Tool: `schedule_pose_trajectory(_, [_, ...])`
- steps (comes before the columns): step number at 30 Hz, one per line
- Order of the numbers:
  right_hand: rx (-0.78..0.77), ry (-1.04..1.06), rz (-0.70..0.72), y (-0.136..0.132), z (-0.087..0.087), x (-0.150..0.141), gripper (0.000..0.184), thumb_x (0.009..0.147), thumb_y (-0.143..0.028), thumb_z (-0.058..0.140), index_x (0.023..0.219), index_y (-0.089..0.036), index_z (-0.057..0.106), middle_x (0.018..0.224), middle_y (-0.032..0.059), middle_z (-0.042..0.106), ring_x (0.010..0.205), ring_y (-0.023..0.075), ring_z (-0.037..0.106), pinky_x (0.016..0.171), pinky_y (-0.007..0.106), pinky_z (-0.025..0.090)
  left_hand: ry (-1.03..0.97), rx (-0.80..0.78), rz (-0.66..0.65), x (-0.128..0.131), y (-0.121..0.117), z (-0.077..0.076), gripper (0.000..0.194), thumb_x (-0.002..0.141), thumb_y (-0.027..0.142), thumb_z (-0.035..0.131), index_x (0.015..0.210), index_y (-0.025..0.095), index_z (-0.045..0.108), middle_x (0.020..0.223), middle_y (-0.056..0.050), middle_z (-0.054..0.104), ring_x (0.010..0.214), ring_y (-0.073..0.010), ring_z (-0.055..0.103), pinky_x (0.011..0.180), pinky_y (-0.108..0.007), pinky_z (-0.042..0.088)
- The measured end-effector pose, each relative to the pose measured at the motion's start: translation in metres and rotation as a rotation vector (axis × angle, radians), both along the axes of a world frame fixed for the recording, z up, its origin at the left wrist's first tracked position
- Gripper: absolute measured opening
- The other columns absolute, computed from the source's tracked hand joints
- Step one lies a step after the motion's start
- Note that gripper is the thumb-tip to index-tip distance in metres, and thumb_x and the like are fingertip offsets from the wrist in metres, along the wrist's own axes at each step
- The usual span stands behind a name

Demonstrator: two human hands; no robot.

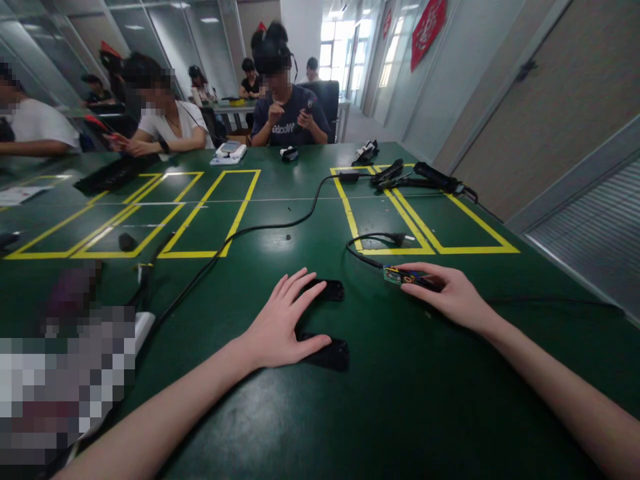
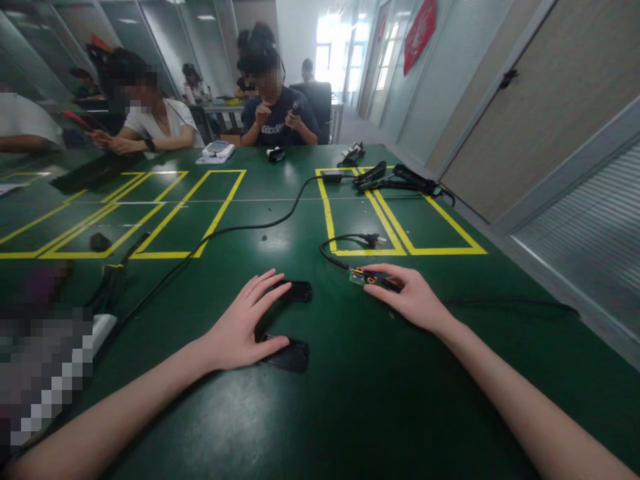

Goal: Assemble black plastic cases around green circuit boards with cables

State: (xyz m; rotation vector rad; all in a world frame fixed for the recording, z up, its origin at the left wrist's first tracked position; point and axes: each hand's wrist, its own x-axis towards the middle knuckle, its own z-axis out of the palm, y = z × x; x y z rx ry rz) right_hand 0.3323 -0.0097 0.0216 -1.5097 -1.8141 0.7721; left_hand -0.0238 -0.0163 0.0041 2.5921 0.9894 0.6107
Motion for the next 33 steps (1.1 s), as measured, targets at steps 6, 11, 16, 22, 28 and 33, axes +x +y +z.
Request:
schedule_pose_trajectory(6, [0.025, 0.04, 0.191, -0.011, 0.0, -0.042, 0.04, 0.087, -0.05, 0.071, 0.115, -0.022, 0.077, 0.112, 0.0098, 0.079, 0.095, 0.0289, 0.075, 0.084, 0.044, 0.063, -0.012, 0.034, -0.003, 0.0, 0.0, -0.003, 0.088, 0.091, 0.05, 0.072, 0.163, 0.024, 0.03, 0.169, -0.018, 0.031, 0.158, -0.0398, 0.027, 0.126, -0.068, 0.023])
schedule_pose_trajectory(11, [0.123, 0.067, 0.39, -0.027, 0.014, -0.081, 0.03, 0.094, -0.038, 0.069, 0.119, -0.022, 0.074, 0.106, 0.009, 0.078, 0.093, 0.0235, 0.074, 0.081, 0.035, 0.062, -0.165, 0.09, -0.053, -0.002, 0.001, 0.001, 0.069, 0.094, 0.058, 0.062, 0.15, 0.02, 0.047, 0.161, -0.021, 0.044, 0.152, -0.0385, 0.039, 0.125, -0.064, 0.029])
schedule_pose_trajectory(16, [0.237, 0.062, 0.689, -0.04, 0.023, -0.106, 0.032, 0.097, -0.031, 0.07, 0.126, -0.019, 0.07, 0.108, 0.0094, 0.078, 0.093, 0.0199, 0.074, 0.081, 0.03, 0.059, -0.464, 0.302, -0.139, -0.006, -0.002, 0.007, 0.034, 0.096, 0.054, 0.056, 0.084, 0.022, 0.056, 0.077, -0.006, 0.066, 0.078, -0.0228, 0.067, 0.082, -0.041, 0.056])
schedule_pose_trajectory(22, [0.299, -0.005, 0.54, -0.024, 0.012, -0.107, 0.03, 0.096, -0.027, 0.068, 0.126, -0.02, 0.07, 0.112, 0.0093, 0.078, 0.098, 0.0205, 0.075, 0.086, 0.031, 0.059, -0.255, 0.219, -0.067, -0.005, 0.0, 0.007, 0.03, 0.1, 0.046, 0.054, 0.091, 0.019, 0.063, 0.064, 0.0, 0.065, 0.053, -0.0153, 0.06, 0.055, -0.027, 0.043])
schedule_pose_trajectory(28, [0.349, -0.186, 0.487, -0.014, -0.006, -0.086, 0.036, 0.093, -0.028, 0.069, 0.129, -0.022, 0.069, 0.119, 0.0101, 0.074, 0.076, 0.0174, 0.075, 0.07, 0.029, 0.062, -0.073, 0.079, -0.063, -0.01, 0.008, 0.007, 0.032, 0.102, 0.035, 0.05, 0.077, 0.02, 0.062, 0.055, 0.002, 0.06, 0.048, -0.012, 0.058, 0.05, -0.024, 0.033])
schedule_pose_trajectory(33, [0.462, -0.286, 0.45, -0.017, -0.016, -0.063, 0.033, 0.097, -0.026, 0.062, 0.129, -0.022, 0.066, 0.114, 0.0106, 0.072, 0.074, 0.0166, 0.072, 0.065, 0.029, 0.061, 0.023, 0.032, -0.063, -0.012, 0.011, 0.004, 0.025, 0.102, 0.035, 0.054, 0.087, 0.019, 0.066, 0.068, 0.001, 0.067, 0.06, -0.0131, 0.064, 0.055, -0.022, 0.04])
